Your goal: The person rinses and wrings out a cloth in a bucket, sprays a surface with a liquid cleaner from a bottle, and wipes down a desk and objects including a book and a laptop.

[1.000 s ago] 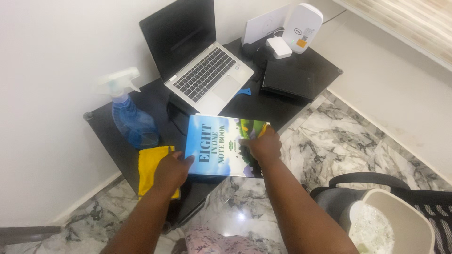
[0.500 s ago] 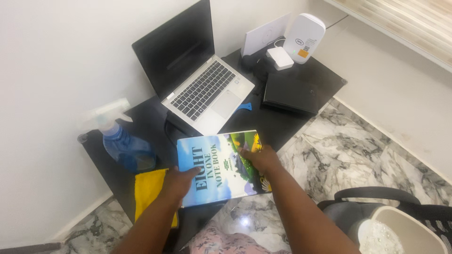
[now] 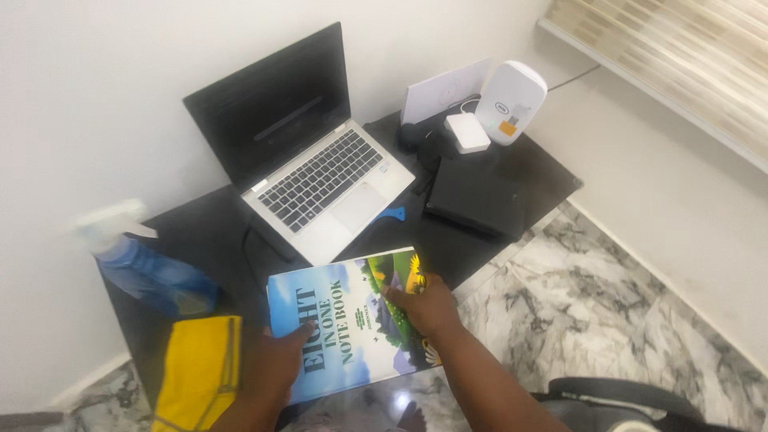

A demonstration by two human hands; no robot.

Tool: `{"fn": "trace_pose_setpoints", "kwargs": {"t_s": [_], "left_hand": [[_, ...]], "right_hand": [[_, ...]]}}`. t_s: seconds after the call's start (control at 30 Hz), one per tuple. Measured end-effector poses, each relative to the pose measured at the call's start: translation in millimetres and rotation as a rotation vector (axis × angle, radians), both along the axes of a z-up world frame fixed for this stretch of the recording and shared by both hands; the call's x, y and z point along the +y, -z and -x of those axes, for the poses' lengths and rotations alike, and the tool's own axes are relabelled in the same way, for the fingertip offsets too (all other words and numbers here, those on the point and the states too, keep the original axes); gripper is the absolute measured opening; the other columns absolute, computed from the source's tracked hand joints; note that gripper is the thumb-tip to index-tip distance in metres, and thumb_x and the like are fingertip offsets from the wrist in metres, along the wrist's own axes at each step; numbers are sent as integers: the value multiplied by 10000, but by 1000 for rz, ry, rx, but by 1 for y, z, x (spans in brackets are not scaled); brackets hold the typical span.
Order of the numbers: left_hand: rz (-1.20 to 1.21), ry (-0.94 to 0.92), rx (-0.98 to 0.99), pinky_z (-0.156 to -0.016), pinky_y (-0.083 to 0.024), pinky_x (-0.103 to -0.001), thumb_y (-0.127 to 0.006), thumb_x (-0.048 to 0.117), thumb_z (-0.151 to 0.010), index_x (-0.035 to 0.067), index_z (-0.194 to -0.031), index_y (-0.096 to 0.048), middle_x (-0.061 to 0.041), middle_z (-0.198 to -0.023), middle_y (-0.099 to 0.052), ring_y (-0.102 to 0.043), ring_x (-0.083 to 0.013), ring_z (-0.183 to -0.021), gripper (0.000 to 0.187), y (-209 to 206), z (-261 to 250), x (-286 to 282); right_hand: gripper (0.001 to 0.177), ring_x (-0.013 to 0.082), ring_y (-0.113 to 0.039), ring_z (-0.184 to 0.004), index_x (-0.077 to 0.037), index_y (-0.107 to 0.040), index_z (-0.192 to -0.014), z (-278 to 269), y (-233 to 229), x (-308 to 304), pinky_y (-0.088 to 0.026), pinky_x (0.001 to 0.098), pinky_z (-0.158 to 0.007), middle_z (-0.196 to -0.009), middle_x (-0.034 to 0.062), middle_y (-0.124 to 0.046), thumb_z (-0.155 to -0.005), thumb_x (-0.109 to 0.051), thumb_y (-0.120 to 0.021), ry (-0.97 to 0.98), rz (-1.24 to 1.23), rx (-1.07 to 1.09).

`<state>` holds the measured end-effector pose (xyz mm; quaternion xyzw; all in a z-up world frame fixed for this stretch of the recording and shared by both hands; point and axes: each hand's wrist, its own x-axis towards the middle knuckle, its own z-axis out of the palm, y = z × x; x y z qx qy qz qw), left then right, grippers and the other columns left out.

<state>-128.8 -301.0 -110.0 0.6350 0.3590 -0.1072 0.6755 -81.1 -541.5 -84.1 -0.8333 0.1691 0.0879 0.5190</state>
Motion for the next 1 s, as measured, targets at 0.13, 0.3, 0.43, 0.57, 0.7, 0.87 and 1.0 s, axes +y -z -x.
{"fn": "trace_pose_setpoints", "kwargs": {"t_s": [0.13, 0.3, 0.43, 0.57, 0.7, 0.87, 1.0], "left_hand": [[-27, -21, 15, -718, -590, -442, -779, 139, -825, -66, -1127, -657, -220, -953, -769, -744, -301, -802, 385, 18, -9, -47], [72, -62, -52, -735, -576, -449, -773, 128, -841, -84, -1114, -649, -216, -978, -741, -715, -292, -828, 368, 39, -36, -104], [87, -77, -72, -716, -587, -440, -770, 125, -839, -81, -1112, -644, -207, -970, -739, -726, -285, -805, 365, 39, -67, -136], [107, -67, -136, -686, -587, -450, -782, 103, -830, -101, -1091, -640, -212, -961, -725, -714, -294, -786, 359, 41, -91, -152], [49, 5, -126, -680, -572, -424, -778, 109, -835, -104, -1055, -670, -225, -935, -737, -717, -299, -767, 325, 45, -112, -163], [11, 79, -52, -698, -599, -390, -753, 133, -846, -59, -1081, -640, -211, -936, -746, -751, -287, -793, 324, 43, -138, -169], [-82, 149, -112, -666, -571, -424, -800, 157, -831, -107, -1103, -627, -250, -968, -727, -717, -319, -815, 417, 39, -153, -170]], "right_hand": [[600, 264, -768, -815, 53, -724, -1098, -31, -6, -47, -578, 352, -758, -972, 196, -793, -718, -387, -870, -54, 115, 79], [632, 246, -755, -879, 29, -694, -1125, -71, 4, -106, -582, 349, -789, -1036, 168, -778, -658, -344, -900, -72, -6, -37], [631, 244, -752, -886, 26, -696, -1134, -109, 1, -139, -572, 349, -804, -1026, 164, -772, -695, -385, -885, -136, 132, -23], [622, 256, -758, -883, 30, -653, -1181, -129, 0, -155, -571, 359, -805, -1040, 177, -765, -757, -374, -860, -93, 158, 86], [615, 232, -748, -892, 32, -691, -1179, -132, 13, -169, -566, 350, -799, -1043, 169, -775, -733, -355, -866, -60, 139, -29], [646, 266, -755, -895, 49, -688, -1203, -144, 27, -183, -566, 355, -812, -1049, 191, -779, -744, -372, -857, -21, 136, 26], [713, 299, -763, -932, 41, -629, -1274, -155, 28, -186, -561, 361, -847, -1079, 203, -763, -754, -387, -863, 54, 189, 109]]}}
